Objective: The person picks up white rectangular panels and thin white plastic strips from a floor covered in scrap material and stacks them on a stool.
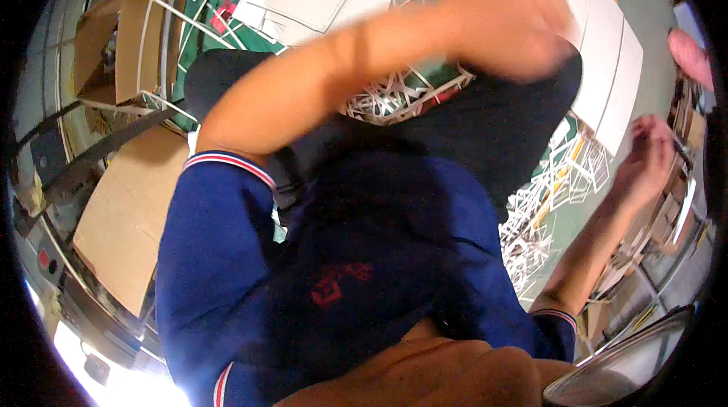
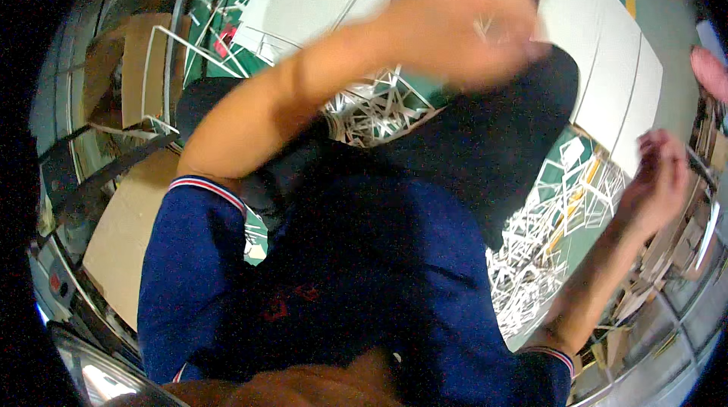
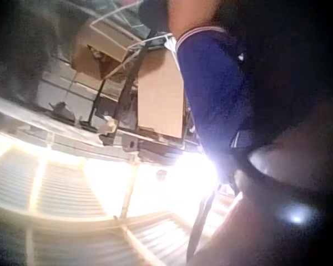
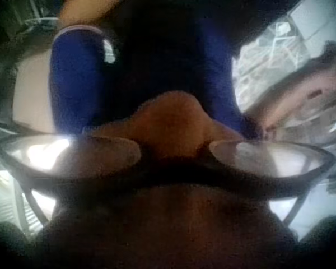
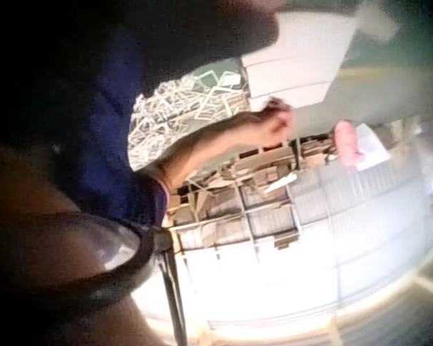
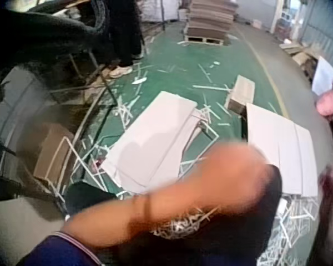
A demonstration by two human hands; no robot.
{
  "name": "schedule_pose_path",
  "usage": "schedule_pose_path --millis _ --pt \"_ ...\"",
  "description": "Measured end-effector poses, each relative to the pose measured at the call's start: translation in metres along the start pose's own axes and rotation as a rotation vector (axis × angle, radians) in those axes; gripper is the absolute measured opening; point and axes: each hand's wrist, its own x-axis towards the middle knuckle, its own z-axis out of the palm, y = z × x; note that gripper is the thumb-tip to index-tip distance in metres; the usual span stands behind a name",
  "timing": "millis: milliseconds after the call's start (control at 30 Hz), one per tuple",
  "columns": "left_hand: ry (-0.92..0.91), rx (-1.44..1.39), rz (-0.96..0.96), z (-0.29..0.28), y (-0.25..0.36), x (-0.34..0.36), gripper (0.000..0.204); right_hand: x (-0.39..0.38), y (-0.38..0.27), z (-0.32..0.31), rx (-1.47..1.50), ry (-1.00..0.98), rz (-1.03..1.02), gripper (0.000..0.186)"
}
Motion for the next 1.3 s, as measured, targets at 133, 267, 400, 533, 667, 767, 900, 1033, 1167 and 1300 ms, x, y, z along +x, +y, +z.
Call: schedule_pose_path --millis 133,267,400,533,667,767,900,1033,1167,1300 --pt "0.255 0.308 -0.916 -0.100 -0.197 -0.099 0.025 0.043 -0.078 0.164 0.124 -0.362 -0.358 0.022" --pt "0.115 0.950 -1.012 -0.149 -0.321 -0.327 0.029 0.017 -0.082 0.291 -0.041 -0.888 -0.453 0.017" --pt "-0.385 0.701 -1.651 -0.158 -0.302 -0.317 0.057 0.015 -0.028 0.318 -0.130 -1.002 -0.338 0.015" --pt "-0.316 0.714 -1.837 -0.181 -0.322 -0.376 0.060 0.021 -0.028 0.330 -0.094 -1.261 -0.208 0.015" --pt "-0.367 0.744 -1.797 -0.152 -0.347 -0.401 0.064 0.025 -0.024 0.339 -0.077 -1.159 -0.073 0.018" --pt "-0.094 0.846 -1.799 -0.145 -0.335 -0.380 0.055 0.031 -0.027 0.332 -0.176 -1.120 -0.186 0.020" --pt "-0.424 0.744 -1.792 -0.173 -0.344 -0.390 0.053 0.029 -0.031 0.319 -0.205 -1.111 -0.115 0.017" --pt "-0.485 0.869 -1.667 -0.158 -0.316 -0.370 0.043 0.025 -0.028 0.310 -0.244 -1.084 -0.117 0.014" --pt "-0.065 -0.047 -1.746 -0.166 -0.270 -0.305 0.022 0.017 -0.023 0.320 -0.169 -1.025 -0.173 0.016" --pt "0.335 -0.250 -1.148 -0.215 -0.172 -0.184 0.013 0.013 -0.019 0.328 -0.092 -0.995 -0.225 0.019"
